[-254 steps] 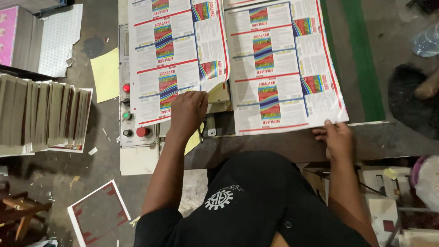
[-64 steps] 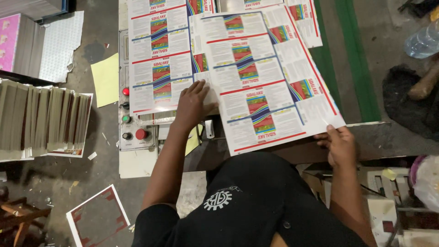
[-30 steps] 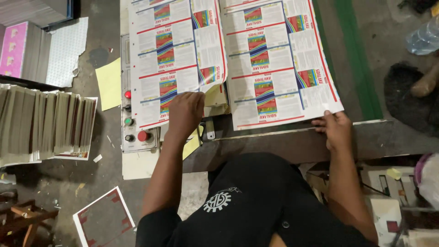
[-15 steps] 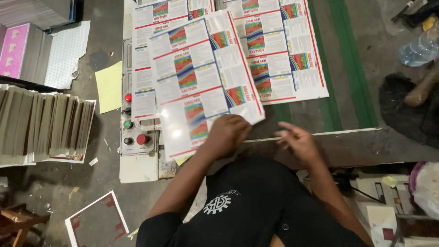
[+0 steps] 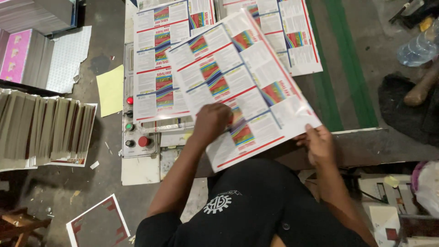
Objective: The person sorts through a stack of printed sheets on a table, flipping pages and separating them into piles. The person handles the sheets by hand, moving them from one side of the table to another.
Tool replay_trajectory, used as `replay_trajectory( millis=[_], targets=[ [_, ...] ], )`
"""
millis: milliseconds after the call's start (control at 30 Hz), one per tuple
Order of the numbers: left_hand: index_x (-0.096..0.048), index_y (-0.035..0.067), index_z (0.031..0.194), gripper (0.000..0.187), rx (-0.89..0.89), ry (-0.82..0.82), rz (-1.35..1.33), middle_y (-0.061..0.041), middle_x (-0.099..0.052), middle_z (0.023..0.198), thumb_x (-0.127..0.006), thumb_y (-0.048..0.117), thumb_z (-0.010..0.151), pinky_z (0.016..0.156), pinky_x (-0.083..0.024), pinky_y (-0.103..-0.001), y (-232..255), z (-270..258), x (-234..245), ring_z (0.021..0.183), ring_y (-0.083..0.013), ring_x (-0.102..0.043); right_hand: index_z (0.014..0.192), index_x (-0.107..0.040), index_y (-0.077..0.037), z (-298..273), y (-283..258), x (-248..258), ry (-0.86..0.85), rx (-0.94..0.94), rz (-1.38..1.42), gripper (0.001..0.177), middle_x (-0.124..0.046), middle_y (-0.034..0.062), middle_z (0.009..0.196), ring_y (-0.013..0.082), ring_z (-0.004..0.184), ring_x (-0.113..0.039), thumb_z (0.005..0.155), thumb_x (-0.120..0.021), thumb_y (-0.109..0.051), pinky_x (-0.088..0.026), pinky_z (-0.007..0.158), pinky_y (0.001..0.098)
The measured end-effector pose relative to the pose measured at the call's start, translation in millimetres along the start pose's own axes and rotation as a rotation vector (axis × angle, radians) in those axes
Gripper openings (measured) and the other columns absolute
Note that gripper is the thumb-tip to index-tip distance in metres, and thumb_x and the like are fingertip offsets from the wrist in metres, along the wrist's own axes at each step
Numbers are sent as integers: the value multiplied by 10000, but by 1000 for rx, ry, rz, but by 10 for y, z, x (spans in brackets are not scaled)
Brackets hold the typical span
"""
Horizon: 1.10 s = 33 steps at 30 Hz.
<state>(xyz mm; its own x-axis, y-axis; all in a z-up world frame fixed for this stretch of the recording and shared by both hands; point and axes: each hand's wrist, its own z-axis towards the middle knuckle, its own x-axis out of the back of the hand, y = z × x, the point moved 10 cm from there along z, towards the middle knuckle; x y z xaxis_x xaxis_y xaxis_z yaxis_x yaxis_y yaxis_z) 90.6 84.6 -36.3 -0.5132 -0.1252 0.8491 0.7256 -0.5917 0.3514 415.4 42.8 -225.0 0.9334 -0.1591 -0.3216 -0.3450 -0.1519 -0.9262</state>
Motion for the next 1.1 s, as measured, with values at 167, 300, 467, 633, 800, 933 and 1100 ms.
replay_trajectory(
  millis=[167, 300, 467, 633, 800, 933, 1100],
  targets=[
    [-741, 57, 1014, 155, 94, 77, 94, -114, -750, 1091, -718, 128, 878, 913, -528, -444, -547, -84, 141, 1081, -313, -697, 1178, -595, 12, 3, -55, 636, 153, 73, -44, 212, -717, 118, 905, 180, 736, -700, 1108, -589, -188, -560, 614, 307],
    [-723, -2, 1148, 448, 99, 37, 215, -167, -699, 1265, -795, 266, 796, 964, -466, -487, -745, -80, 228, 1244, -341, -600, 1229, -604, -3, -55, -110, 1013, 227, 85, -38, 215, -708, 104, 943, 173, 741, -694, 1113, -607, -184, -549, 617, 294],
    [-726, 28, 1079, 440, 135, -139, 254, -131, -690, 1298, -824, 316, 762, 953, -458, -484, -840, -81, 157, 1262, -314, -593, 1249, -607, -6, -191, -62, 1392, 277, 53, -53, 213, -715, 100, 986, 174, 760, -700, 1116, -606, -172, -551, 619, 287],
    [-727, 60, 991, 229, 116, -219, 169, -88, -722, 1242, -772, 232, 845, 922, -492, -452, -859, -88, 162, 1157, -283, -662, 1256, -608, -13, -352, -21, 1599, 321, 15, -97, 212, -717, 101, 1000, 178, 777, -708, 1119, -594, -174, -559, 622, 289],
    [-732, 72, 955, 52, 114, 12, 44, -114, -745, 958, -685, 91, 944, 793, -538, -422, -797, -39, 544, 875, -323, -703, 1249, -607, -6, -458, 8, 1650, 332, -1, -144, 203, -721, 115, 1016, 186, 795, -710, 1126, -586, -166, -557, 634, 288],
    [-710, 55, 918, 55, 59, 212, 162, -111, -733, 886, -700, 92, 957, 770, -523, -432, -382, 61, 1083, 831, -317, -697, 1228, -594, 14, -465, 71, 1648, 336, 6, -149, 200, -721, 129, 1011, 198, 794, -713, 1130, -589, -160, -556, 632, 295],
    [-677, 46, 880, 94, 39, 295, 224, -102, -714, 853, -703, 79, 964, 770, -522, -428, -51, 42, 1300, 819, -299, -692, 1230, -599, 19, -377, 95, 1474, 304, -3, -173, 215, -719, 142, 996, 199, 790, -718, 1115, -589, -163, -554, 617, 299]
  ],
)
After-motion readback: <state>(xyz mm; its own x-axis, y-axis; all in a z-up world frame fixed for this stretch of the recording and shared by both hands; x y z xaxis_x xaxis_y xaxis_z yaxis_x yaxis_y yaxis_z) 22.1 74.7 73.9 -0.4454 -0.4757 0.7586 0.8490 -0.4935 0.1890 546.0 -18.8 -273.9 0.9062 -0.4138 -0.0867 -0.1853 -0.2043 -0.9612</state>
